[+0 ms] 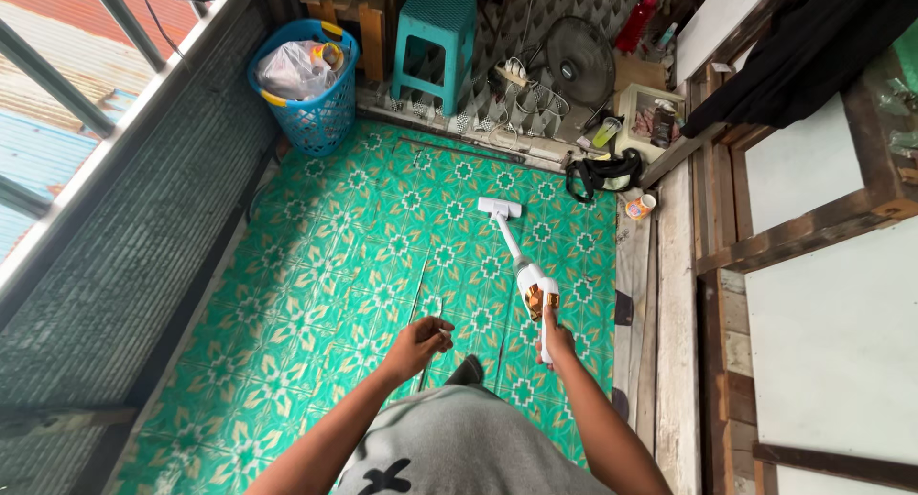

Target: The person vacuums a green patterned floor using a white cordless stick vacuum. They move the vacuum head back and forth across the floor in a small, cluttered room.

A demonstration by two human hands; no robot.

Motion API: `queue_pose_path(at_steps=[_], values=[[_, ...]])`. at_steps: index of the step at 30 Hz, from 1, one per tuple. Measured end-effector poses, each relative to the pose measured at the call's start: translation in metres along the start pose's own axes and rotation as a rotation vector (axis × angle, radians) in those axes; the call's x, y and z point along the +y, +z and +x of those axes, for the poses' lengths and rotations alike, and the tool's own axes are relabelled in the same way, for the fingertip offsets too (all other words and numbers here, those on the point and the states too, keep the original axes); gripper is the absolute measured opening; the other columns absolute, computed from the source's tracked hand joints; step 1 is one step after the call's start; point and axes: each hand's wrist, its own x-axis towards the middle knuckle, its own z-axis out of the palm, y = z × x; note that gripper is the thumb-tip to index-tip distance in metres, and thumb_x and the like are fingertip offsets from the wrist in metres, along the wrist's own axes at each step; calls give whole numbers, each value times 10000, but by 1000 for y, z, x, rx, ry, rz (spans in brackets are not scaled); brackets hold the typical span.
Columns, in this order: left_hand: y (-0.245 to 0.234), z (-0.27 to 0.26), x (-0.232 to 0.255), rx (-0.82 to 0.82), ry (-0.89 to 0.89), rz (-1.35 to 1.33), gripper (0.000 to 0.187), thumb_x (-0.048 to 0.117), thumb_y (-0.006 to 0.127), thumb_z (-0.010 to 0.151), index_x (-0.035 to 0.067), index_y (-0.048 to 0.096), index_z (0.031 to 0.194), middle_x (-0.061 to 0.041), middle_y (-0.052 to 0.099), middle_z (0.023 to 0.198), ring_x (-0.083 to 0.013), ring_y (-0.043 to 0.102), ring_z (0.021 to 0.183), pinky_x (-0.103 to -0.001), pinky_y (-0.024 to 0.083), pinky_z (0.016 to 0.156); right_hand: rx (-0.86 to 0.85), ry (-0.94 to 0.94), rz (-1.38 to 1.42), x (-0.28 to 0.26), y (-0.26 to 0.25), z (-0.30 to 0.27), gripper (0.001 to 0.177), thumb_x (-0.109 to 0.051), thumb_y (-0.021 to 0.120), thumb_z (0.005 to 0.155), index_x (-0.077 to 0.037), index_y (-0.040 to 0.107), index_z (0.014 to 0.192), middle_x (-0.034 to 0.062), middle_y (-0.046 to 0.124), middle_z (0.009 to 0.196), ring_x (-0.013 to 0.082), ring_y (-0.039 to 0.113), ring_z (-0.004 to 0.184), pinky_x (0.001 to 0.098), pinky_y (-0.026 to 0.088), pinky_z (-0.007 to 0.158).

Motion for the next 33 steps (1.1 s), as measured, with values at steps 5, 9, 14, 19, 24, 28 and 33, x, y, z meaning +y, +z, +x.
queue_pose_path(at_steps=[5, 9, 14, 19, 24, 28, 33], values=[[5, 7, 22, -19, 9, 21, 261, 143, 554, 1028, 6, 639, 1234, -105, 734, 1039, -174, 698, 972, -339, 574, 902, 2, -1, -15, -6, -20, 2, 827, -842, 433, 854, -51, 621, 1006, 91, 633, 714, 242, 611, 440, 378, 357, 380], [3, -10, 10, -57, -1, 6, 266, 150, 545, 1023, 4, 637, 1225, -88, 739, 1046, -147, 722, 989, -331, 585, 908, 47, 25, -22, 23, -16, -23, 823, -840, 448, 847, -50, 631, 987, 95, 624, 683, 246, 582, 427, 382, 347, 381], [0, -66, -14, -133, -6, 76, 261, 153, 559, 1023, 15, 650, 1224, -89, 741, 1018, -153, 702, 938, -327, 573, 885, 97, -7, -85, 106, -5, -90, 852, -845, 400, 846, -36, 647, 954, 111, 640, 652, 253, 600, 424, 398, 374, 380], [-3, -139, -57, -179, 9, 132, 256, 128, 561, 1005, 3, 656, 1208, -84, 757, 994, -154, 702, 913, -318, 570, 868, 151, 5, -126, 202, 10, -170, 886, -843, 372, 859, -10, 660, 962, 124, 659, 658, 252, 619, 419, 388, 415, 381], [-5, -204, -100, -171, -32, 7, 252, 89, 576, 981, -7, 666, 1195, -97, 759, 1013, -158, 720, 939, -313, 573, 875, 159, 10, -51, 267, 12, -252, 864, -835, 417, 848, -13, 667, 937, 139, 626, 618, 255, 582, 386, 384, 461, 380], [-8, -251, -127, -167, -27, -54, 257, 93, 556, 996, -3, 663, 1209, -105, 741, 1021, -182, 702, 951, -331, 579, 873, 168, 41, 2, 311, 13, -299, 840, -814, 485, 845, 7, 645, 921, 101, 602, 622, 212, 575, 402, 386, 455, 372], [7, -304, -142, -156, -59, -39, 252, 136, 570, 1004, 4, 654, 1200, -85, 740, 1046, -169, 717, 988, -337, 588, 894, 169, 57, -10, 373, 21, -348, 829, -807, 453, 841, 0, 638, 880, 103, 595, 600, 244, 543, 362, 392, 438, 368]])
